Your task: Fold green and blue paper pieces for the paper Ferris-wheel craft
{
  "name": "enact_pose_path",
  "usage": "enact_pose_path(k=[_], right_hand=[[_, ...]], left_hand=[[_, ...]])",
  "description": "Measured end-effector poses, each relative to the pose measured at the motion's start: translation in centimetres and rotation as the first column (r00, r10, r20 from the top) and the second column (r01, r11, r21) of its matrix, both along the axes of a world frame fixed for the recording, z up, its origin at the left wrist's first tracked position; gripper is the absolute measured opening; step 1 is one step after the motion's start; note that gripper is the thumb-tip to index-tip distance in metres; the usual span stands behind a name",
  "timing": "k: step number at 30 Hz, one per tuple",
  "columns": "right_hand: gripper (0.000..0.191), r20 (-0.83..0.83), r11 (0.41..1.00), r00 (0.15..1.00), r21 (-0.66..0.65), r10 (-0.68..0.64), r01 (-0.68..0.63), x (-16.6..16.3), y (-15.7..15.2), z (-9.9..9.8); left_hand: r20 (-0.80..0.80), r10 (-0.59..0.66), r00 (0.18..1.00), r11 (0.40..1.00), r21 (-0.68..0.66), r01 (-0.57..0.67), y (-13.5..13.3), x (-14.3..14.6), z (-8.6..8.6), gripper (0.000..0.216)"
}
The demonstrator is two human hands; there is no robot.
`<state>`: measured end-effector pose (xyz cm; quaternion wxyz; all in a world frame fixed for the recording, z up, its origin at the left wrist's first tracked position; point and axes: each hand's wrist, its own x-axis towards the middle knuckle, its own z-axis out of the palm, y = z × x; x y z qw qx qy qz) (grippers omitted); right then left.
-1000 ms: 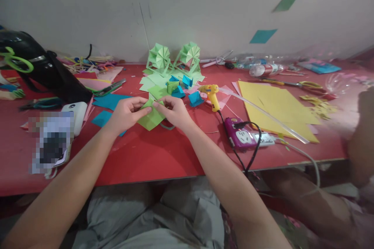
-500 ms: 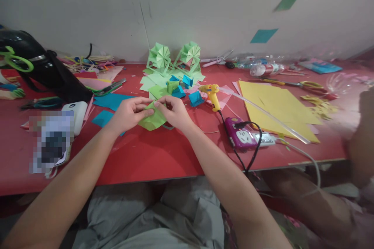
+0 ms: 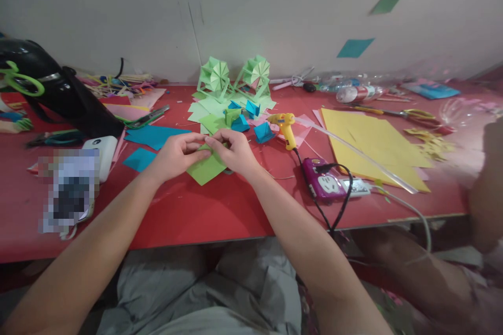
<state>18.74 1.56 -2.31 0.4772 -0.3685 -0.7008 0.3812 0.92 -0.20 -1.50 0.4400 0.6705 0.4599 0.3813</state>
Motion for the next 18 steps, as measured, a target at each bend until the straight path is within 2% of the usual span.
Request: enact_pose_path(k=[5,10,13,16,18], right_hand=[[0.048,-0.016,0.999,0.999,0.035,-0.029,0.029,0.09,0.06,0.01],[0.047,-0.072,0.995,0.997,-0.101,-0.01,0.002,0.03,0.23,-0.26],[0.046,-0.151,0.981,0.988,-0.185,0.027,-0.055,0.02,0.37,-0.4],[0.049,-0.173,0.976,0.985,-0.207,0.026,-0.062,0.0,0.6,-0.54],[0.051,-0.188,0.973,0.982,-0.22,0.02,-0.062,-0.03,0.78,-0.68]], left_hand=[[0.0,-0.005,1.0,1.0,0.007,0.005,-0.09,0.22,0.35,0.045],[0.033,0.024,0.999,0.999,0.046,-0.026,-0.11,-0.05,0.55,0.042],[0.087,0.112,0.99,0.992,0.047,-0.116,0.11,-0.38,0.43,0.046],[0.127,0.224,0.966,0.971,0.056,-0.233,0.35,-0.58,0.28,0.048],[0.136,0.245,0.96,0.966,0.05,-0.253,0.43,-0.61,0.23,0.048]])
